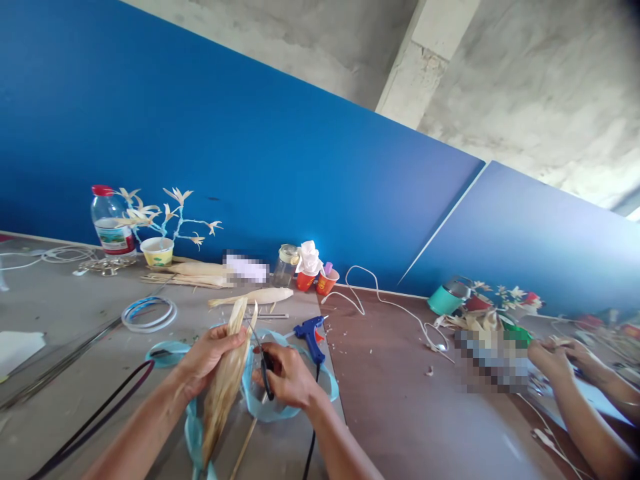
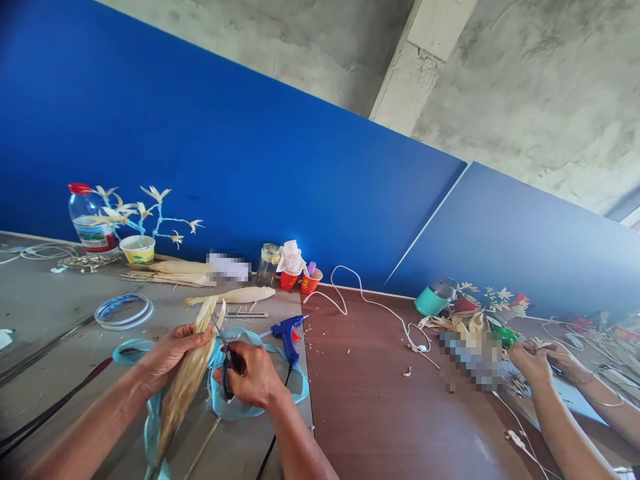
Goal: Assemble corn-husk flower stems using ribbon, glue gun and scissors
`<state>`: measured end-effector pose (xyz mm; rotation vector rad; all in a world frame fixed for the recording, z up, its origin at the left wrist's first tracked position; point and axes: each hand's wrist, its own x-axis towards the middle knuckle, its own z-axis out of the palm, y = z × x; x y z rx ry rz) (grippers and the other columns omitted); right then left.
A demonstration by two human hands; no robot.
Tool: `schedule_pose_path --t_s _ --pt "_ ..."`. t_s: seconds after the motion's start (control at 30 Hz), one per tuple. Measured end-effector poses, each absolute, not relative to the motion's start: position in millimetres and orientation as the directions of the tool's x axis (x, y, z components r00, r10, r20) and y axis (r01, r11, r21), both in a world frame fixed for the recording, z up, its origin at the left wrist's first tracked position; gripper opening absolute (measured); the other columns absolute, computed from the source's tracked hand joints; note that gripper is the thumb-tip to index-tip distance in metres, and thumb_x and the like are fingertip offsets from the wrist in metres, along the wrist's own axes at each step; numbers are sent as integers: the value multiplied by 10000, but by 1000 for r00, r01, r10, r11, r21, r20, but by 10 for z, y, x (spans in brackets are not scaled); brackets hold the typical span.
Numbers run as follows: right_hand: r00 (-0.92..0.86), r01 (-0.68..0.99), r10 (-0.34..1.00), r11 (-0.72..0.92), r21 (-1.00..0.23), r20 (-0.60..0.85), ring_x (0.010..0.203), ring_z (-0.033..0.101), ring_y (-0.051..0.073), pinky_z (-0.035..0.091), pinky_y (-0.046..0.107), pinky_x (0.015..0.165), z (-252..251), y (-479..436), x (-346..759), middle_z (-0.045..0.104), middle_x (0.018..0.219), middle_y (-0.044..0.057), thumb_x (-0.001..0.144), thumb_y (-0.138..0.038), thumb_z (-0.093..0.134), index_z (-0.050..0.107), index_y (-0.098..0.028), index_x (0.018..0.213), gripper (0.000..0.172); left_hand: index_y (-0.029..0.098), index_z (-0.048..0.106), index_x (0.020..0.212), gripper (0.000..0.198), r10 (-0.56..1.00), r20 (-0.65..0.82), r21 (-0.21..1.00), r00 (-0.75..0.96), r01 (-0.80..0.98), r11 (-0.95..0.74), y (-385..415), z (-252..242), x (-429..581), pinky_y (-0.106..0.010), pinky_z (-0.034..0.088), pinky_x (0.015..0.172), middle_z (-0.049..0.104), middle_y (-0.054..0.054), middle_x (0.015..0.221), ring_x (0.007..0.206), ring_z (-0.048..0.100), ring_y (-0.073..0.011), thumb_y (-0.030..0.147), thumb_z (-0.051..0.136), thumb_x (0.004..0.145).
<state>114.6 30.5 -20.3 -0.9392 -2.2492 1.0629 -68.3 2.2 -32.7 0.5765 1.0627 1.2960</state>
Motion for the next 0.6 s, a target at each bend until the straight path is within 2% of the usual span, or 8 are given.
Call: schedule_pose_path --t_s 0.17,0.43,0.6 --pt "-680 359 721 488 -795 135 532 327 91 273 213 489 -218 277 1111 411 569 -49 687 -199 557 579 -173 739 62 120 667 717 348 963 -259 872 -72 -445 202 23 -333 -666 -205 407 499 624 3 554 490 539 -102 351 830 514" --pt "-692 311 705 485 -817 156 553 326 88 280 201 500 -316 303 1101 393 590 -54 723 -223 556 570 -176 759 62 125 655 713 321 968 -233 888 -89 -424 175 32 -342 -646 -193 400 508 626 6 568 505 539 -97 353 809 549" --pt "-699 292 696 487 -823 163 561 350 90 316 197 519 -355 307 1086 438 606 -44 753 -237 538 602 -168 810 109 128 633 686 326 966 -247 884 -76 -426 192 21 -324 -637 -206 402 472 605 13 544 469 524 -102 361 809 541"
